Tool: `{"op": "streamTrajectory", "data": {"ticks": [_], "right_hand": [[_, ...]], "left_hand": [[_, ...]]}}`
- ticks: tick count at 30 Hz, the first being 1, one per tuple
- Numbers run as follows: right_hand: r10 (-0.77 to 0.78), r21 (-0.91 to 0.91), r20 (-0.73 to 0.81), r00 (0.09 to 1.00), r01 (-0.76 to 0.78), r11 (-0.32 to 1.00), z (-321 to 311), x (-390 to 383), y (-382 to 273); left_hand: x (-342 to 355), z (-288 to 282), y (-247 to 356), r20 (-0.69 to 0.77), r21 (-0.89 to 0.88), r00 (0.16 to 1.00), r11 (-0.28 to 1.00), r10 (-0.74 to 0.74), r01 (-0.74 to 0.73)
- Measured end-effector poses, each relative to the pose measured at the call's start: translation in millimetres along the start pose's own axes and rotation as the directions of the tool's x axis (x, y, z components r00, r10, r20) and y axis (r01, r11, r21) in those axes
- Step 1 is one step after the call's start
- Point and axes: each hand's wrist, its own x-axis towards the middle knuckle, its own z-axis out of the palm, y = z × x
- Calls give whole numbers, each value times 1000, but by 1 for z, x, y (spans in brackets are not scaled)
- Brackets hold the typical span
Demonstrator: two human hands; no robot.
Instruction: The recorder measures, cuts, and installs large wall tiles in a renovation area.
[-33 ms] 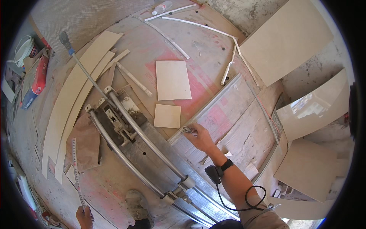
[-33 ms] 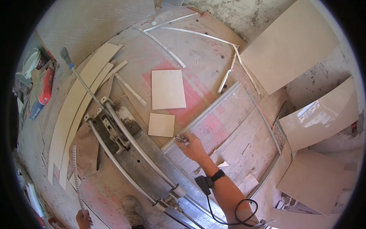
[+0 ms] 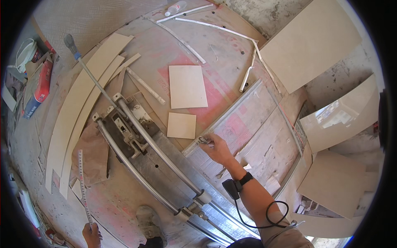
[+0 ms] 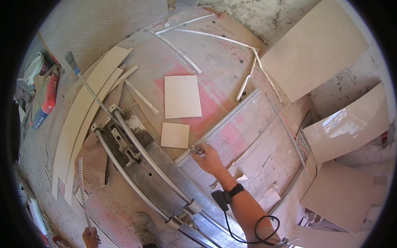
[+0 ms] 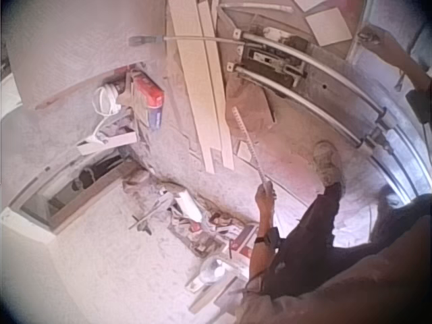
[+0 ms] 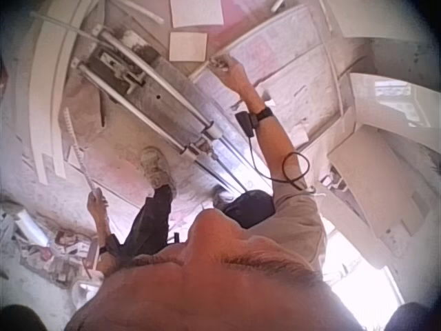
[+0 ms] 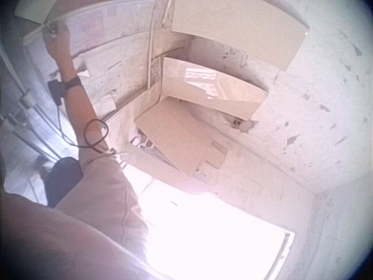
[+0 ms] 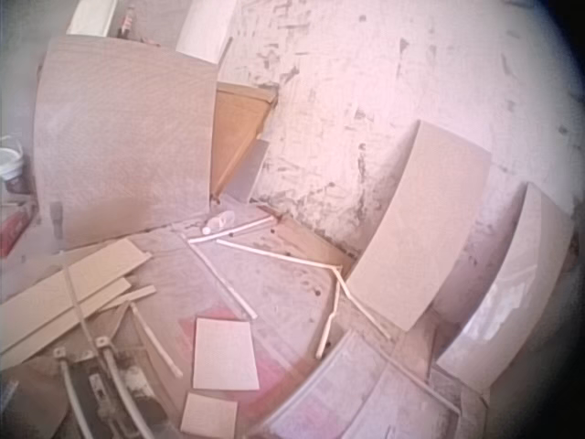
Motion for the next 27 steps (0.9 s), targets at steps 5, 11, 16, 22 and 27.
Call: {"op": "streamTrajectory", "data": {"ticks": [5, 11, 16, 22, 27], "right_hand": [[10, 8, 5, 1000, -10, 1000, 0, -1, 2], [-120, -124, -44, 992, 114, 986, -28, -1, -31], [-280, -453, 177, 944, 331, 828, -30, 8, -50], [12, -657, 227, 974, 144, 740, -12, 21, -61], [-47, -480, 244, 969, 163, 862, -26, 16, -52]], "left_hand": [[-1, 1, 2, -11, 41, 1000, 999, 4, -3], [0, 2, 1, 3, -67, 1000, 998, -12, 12], [-4, 1, 7, -11, -12, 1000, 1000, -4, 4], [2, 9, -4, 32, -132, 999, 991, 16, -11], [-3, 8, -6, -11, -116, 1000, 993, -9, 8]]}}
